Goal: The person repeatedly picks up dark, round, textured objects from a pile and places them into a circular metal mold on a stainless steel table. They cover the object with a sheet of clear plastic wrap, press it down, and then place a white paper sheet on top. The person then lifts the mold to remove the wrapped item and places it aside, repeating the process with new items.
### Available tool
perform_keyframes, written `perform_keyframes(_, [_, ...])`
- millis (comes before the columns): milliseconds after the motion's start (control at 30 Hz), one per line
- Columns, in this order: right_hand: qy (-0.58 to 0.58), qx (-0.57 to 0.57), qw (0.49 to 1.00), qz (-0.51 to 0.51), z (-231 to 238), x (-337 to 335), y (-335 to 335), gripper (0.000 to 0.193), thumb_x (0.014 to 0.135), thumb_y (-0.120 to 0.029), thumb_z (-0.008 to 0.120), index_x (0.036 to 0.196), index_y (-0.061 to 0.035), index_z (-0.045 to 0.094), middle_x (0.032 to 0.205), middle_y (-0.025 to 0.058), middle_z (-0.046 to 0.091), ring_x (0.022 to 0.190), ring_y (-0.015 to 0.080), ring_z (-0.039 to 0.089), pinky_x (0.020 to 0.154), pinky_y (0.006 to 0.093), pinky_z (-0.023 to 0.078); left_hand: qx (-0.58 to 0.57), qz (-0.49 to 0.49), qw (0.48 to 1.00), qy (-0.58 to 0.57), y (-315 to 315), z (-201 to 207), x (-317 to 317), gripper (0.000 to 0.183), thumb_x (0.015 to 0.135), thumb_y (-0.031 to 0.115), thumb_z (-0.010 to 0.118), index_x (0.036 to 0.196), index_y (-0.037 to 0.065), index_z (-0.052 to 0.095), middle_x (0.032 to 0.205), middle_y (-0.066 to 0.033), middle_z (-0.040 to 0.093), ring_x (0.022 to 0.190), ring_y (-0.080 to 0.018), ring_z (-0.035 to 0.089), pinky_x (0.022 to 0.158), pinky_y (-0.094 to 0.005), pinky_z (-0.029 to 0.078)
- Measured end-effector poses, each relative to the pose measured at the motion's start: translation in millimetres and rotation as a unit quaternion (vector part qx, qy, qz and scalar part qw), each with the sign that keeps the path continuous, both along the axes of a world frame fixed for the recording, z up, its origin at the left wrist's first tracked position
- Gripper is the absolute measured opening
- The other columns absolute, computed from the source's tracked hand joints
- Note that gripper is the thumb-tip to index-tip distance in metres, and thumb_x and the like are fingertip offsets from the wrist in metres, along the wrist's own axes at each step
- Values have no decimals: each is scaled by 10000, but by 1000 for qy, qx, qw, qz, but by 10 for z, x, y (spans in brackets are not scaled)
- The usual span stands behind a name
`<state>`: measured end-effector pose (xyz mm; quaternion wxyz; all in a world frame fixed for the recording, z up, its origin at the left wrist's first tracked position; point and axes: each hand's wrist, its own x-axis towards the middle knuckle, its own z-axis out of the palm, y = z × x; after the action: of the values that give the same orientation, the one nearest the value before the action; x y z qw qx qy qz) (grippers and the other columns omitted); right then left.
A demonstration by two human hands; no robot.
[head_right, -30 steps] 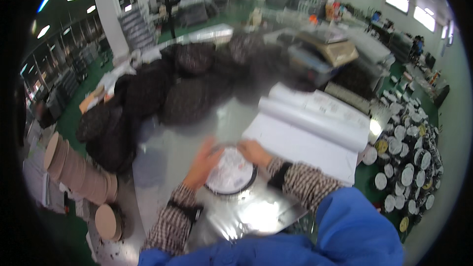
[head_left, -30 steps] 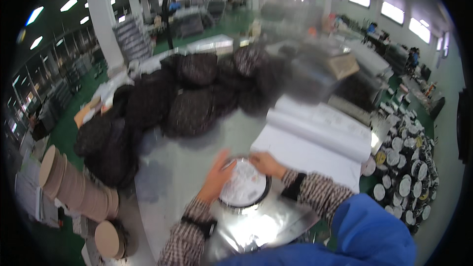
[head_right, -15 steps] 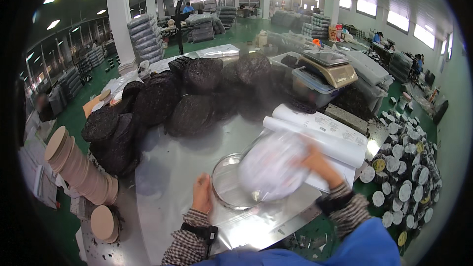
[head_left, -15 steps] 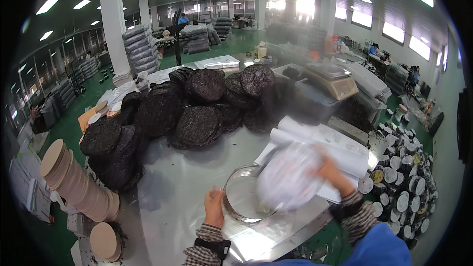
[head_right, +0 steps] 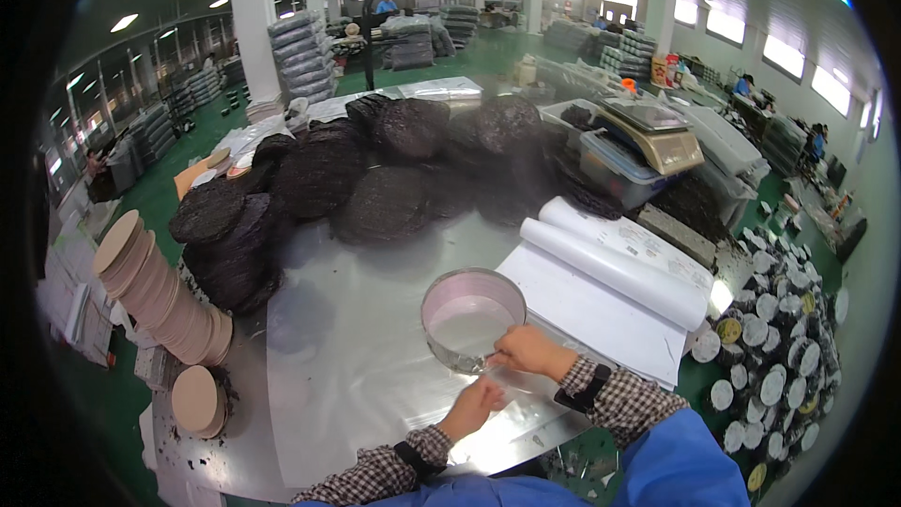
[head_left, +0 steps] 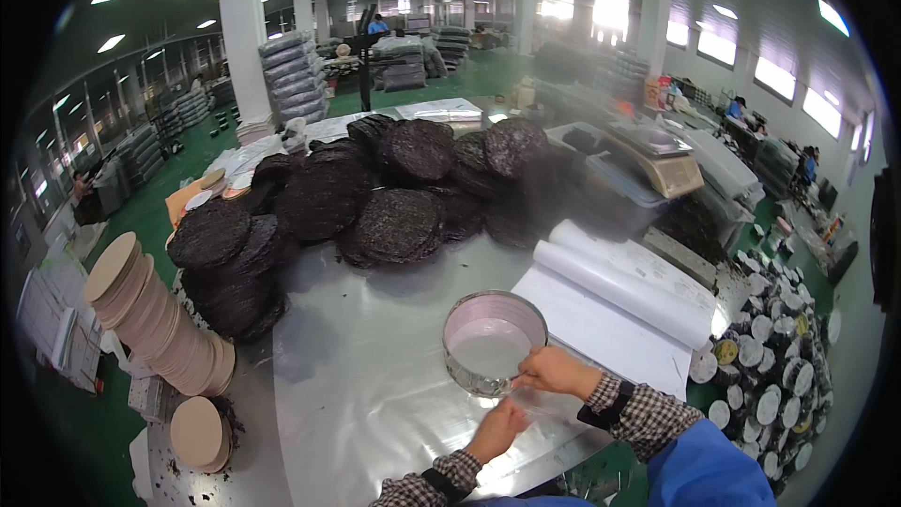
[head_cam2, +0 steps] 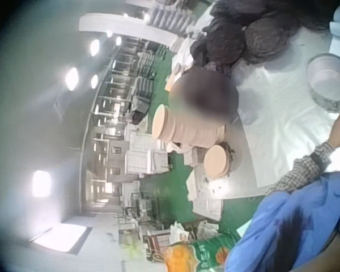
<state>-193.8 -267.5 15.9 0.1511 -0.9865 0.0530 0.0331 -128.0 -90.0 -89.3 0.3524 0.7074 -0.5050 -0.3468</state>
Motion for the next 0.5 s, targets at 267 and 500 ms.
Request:
perform_keyframes(267, [-263, 136, 947, -124, 592, -192, -66, 274, 826, -264, 761, 838, -4, 673, 732, 150, 619, 623, 260, 591, 525, 332, 460, -96, -65, 926, -358, 91, 181, -449, 223, 874, 269, 623, 1006, 98, 568, 1041, -91, 490, 922, -288, 582, 664, -412, 541])
perform_keyframes(500, [-250, 158, 948, -115, 643, -558, 57, 273, 790, -273, 785, 819, -23, 682, 756, 138, 621, 674, 283, 596, 591, 349, 457, -147, -83, 946, -279, 61, -192, -177, 280, 907, 291, 580, 996, 26, 563, 1150, -148, 509, 969, -305, 554, 701, -386, 510])
